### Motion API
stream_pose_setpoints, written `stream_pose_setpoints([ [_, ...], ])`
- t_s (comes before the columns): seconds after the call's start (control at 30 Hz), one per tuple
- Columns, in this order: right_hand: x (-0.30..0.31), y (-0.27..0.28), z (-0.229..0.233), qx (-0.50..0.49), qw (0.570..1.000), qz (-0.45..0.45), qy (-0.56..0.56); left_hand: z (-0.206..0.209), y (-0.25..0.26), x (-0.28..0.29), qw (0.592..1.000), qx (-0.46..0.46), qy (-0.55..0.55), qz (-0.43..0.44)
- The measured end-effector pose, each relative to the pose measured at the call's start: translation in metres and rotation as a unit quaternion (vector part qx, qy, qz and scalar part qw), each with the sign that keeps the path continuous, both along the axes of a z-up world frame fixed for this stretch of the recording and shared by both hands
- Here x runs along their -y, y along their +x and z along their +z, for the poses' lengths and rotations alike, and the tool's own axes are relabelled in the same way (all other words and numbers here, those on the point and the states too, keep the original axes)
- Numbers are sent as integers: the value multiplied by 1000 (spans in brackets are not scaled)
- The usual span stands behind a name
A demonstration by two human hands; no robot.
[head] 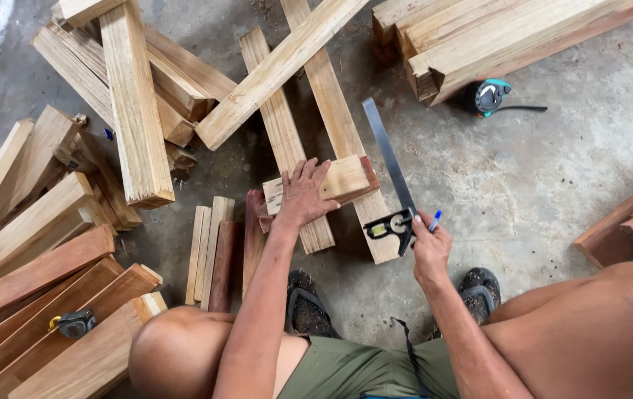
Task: Measuring and marking wood pieces using a combination square and a pen.
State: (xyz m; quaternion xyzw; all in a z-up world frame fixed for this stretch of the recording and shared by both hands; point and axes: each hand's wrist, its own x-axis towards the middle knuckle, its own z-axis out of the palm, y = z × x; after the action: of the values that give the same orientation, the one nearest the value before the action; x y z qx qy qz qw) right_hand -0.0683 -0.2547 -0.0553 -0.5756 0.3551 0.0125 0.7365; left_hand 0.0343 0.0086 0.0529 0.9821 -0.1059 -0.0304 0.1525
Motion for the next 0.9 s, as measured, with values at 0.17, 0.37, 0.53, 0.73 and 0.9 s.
stream_pose_setpoints([
  [0.17, 0, 5, 27, 148, 984, 8, 103, 13, -5, 9, 991, -124, 37, 44],
  [0.37, -39, 15, 35, -18, 964, 61, 257, -2, -13, 5, 994, -92, -43, 51],
  [0.53, -63, 26, -14, 27, 958, 81, 274, -12, -17, 1, 993, -70, -71, 57],
  [0.73, -76, 42, -9, 11, 956, 72, 286, -22, -17, 10, 993, -19, -109, 48],
  [0.9, -80, 44, -7, 2, 950, 60, 307, -26, -19, 12, 994, 3, -108, 12],
])
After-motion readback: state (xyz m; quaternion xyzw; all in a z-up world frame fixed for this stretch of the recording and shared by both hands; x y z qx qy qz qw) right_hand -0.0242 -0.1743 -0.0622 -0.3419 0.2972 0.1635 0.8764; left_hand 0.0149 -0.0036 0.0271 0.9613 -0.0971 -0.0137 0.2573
